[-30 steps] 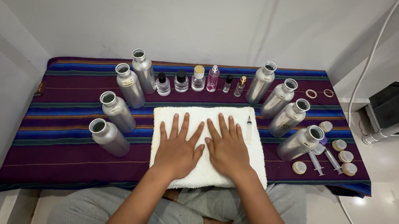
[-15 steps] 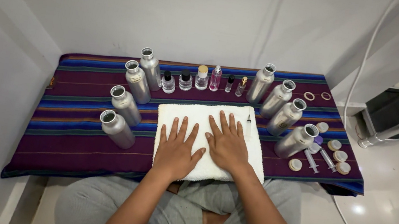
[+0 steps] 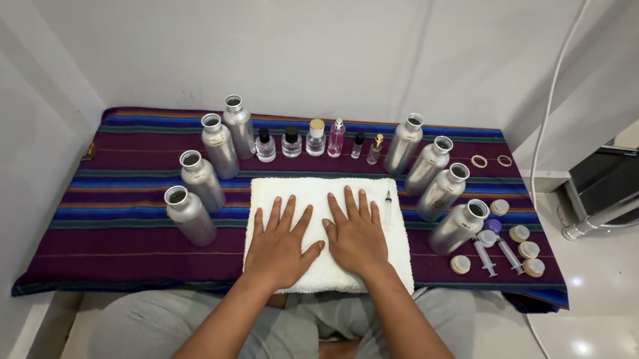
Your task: Organizing and opening various perfume bottles and vials on a table
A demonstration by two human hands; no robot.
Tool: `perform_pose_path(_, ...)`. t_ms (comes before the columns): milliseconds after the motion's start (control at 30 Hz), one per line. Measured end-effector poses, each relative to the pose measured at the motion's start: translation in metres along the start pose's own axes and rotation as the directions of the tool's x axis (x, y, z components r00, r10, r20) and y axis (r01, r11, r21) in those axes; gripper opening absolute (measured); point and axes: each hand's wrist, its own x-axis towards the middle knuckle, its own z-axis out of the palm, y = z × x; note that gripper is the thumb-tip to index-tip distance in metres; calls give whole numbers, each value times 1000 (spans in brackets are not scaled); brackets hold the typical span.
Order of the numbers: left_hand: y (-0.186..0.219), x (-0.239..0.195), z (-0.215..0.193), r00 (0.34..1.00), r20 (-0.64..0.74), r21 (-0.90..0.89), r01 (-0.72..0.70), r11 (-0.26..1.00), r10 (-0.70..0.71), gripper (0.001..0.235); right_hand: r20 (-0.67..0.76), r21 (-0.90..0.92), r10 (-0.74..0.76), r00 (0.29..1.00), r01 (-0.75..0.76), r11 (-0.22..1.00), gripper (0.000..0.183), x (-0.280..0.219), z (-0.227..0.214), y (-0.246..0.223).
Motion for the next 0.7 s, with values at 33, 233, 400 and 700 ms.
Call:
perform_pose_path(33,0,0,1,1000,3,3,-1,1000,1,76,0,4,2,1000,-2,1000,61,-1,0,0)
perform_pose_path(233,-1,3,2,1000,-9,-7,1,1000,-1,77,-10,3,0,1000,0,1000,62,1,1,0)
perform_pose_path(400,-6,5,10,999,-53,-22,-15,1000,14,76,-17,-5,8,1000,-8,1000,61,2,4,0)
perform_pose_path(700,-6,4,10,997,-73,-31,-22,999,19,75,-28,-5,-4,1000,4,1000,62,5,9,3)
